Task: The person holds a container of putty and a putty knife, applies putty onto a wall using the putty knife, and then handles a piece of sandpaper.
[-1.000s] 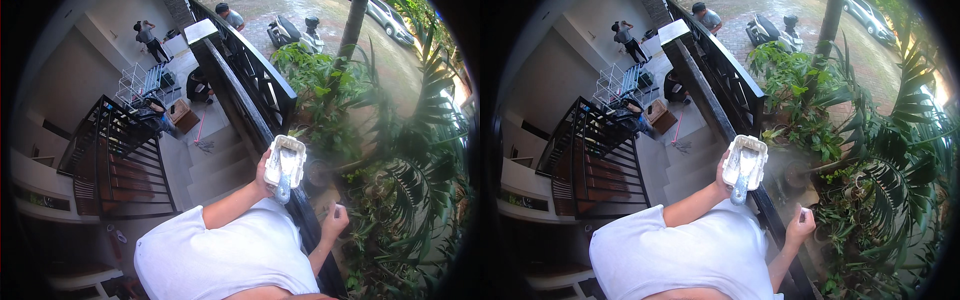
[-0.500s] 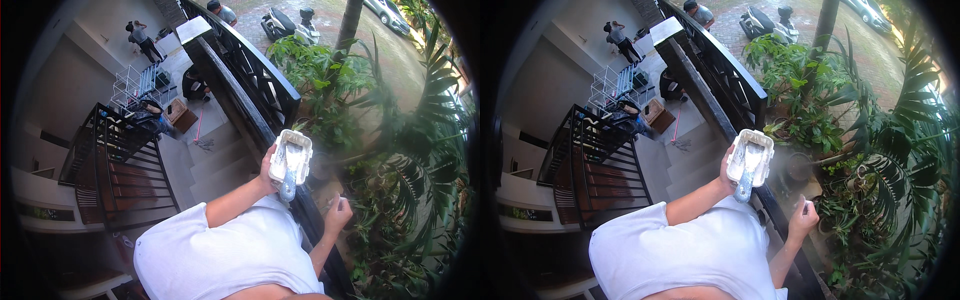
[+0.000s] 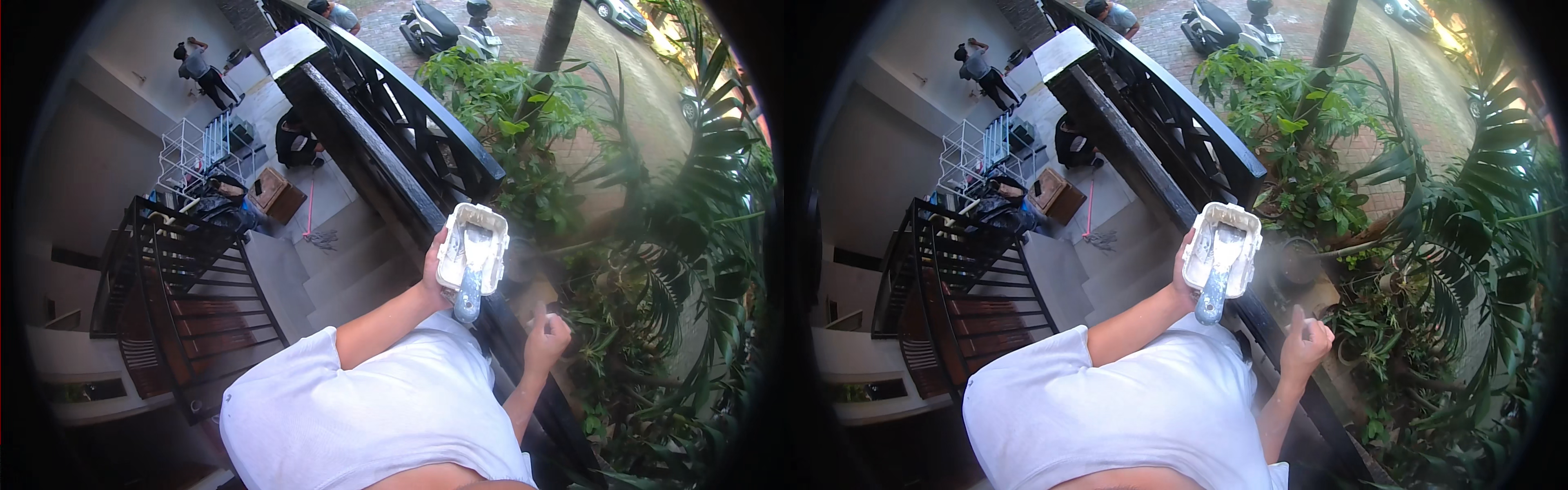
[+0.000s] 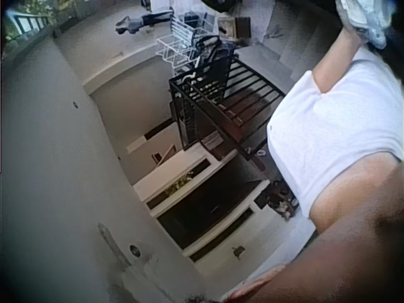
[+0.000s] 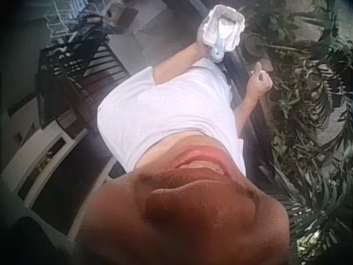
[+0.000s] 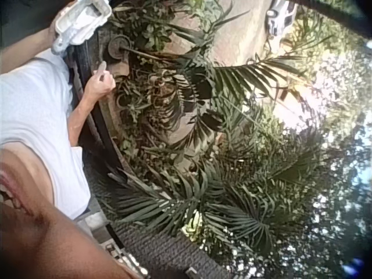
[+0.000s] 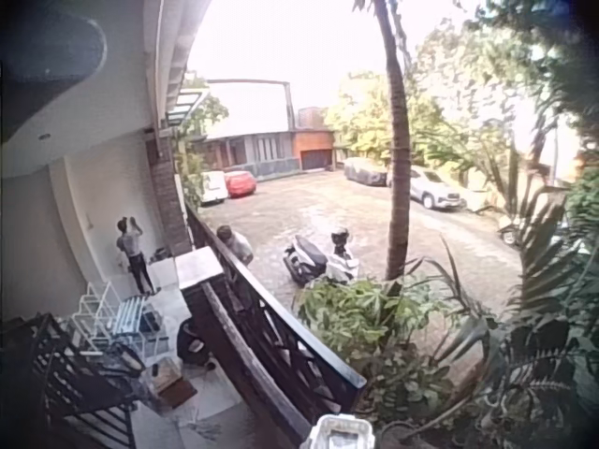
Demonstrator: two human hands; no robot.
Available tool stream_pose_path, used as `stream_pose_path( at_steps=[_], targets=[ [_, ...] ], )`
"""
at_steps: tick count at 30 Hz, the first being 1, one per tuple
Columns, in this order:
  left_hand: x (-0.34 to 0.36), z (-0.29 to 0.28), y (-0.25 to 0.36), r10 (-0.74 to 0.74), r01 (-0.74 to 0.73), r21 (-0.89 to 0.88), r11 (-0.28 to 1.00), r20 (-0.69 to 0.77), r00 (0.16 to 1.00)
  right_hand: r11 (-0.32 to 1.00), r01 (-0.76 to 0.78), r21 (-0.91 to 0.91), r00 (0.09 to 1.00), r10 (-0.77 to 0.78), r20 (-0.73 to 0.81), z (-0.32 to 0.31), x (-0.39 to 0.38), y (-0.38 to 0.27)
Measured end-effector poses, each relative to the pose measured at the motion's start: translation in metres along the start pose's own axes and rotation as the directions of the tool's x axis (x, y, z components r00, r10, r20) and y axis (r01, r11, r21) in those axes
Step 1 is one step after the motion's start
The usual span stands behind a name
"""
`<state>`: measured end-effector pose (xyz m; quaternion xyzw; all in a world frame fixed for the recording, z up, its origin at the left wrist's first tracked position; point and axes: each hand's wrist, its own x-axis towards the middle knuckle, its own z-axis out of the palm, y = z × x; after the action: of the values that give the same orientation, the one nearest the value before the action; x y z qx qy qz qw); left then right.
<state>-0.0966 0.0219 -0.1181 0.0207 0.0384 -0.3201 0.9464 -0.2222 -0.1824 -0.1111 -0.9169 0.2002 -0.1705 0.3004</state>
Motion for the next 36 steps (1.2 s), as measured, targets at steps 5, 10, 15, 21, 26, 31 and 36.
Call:
stream_pose_path(
  at_steps=[5, 10, 15, 21, 26, 31, 36],
  targets=[
    [0.015, 0.001, 0.022, -0.110, 0.111, -0.041, 0.993, 0.012, 0.994, 0.980, -0.148, 0.133, 0.989, 0.144, 0.038, 0.009, 0.003, -0.039],
    [0.039, 0.009, 0.042, -0.136, 0.135, 0.016, 0.991, 0.119, 0.984, 0.935, -0.025, 0.353, 0.999, 0.013, 0.036, 0.027, 0.005, -0.088],
    [0.056, 0.022, 0.055, -0.179, 0.175, 0.036, 0.984, 0.169, 0.969, 0.796, 0.233, 0.559, 0.972, -0.206, -0.113, 0.035, -0.007, -0.141],
    [0.056, 0.013, 0.050, -0.158, 0.146, 0.093, 0.985, 0.144, 0.977, 0.875, 0.171, 0.452, 0.985, -0.154, -0.075, 0.058, -0.008, -0.159],
    [0.050, 0.012, 0.051, -0.145, 0.088, 0.325, 0.942, 0.153, 0.978, 0.894, 0.288, 0.344, 0.939, -0.193, -0.285, 0.041, -0.012, -0.168],
    [0.042, 0.004, 0.055, -0.205, 0.163, 0.199, 0.966, 0.212, 0.955, 0.906, 0.263, 0.332, 0.916, -0.126, -0.381, 0.041, 0.003, -0.180],
    [0.034, 0.005, 0.061, -0.134, 0.067, 0.351, 0.934, 0.170, 0.976, 0.854, 0.142, 0.501, 0.972, -0.024, -0.234, 0.041, 0.010, -0.183]
  ],
)
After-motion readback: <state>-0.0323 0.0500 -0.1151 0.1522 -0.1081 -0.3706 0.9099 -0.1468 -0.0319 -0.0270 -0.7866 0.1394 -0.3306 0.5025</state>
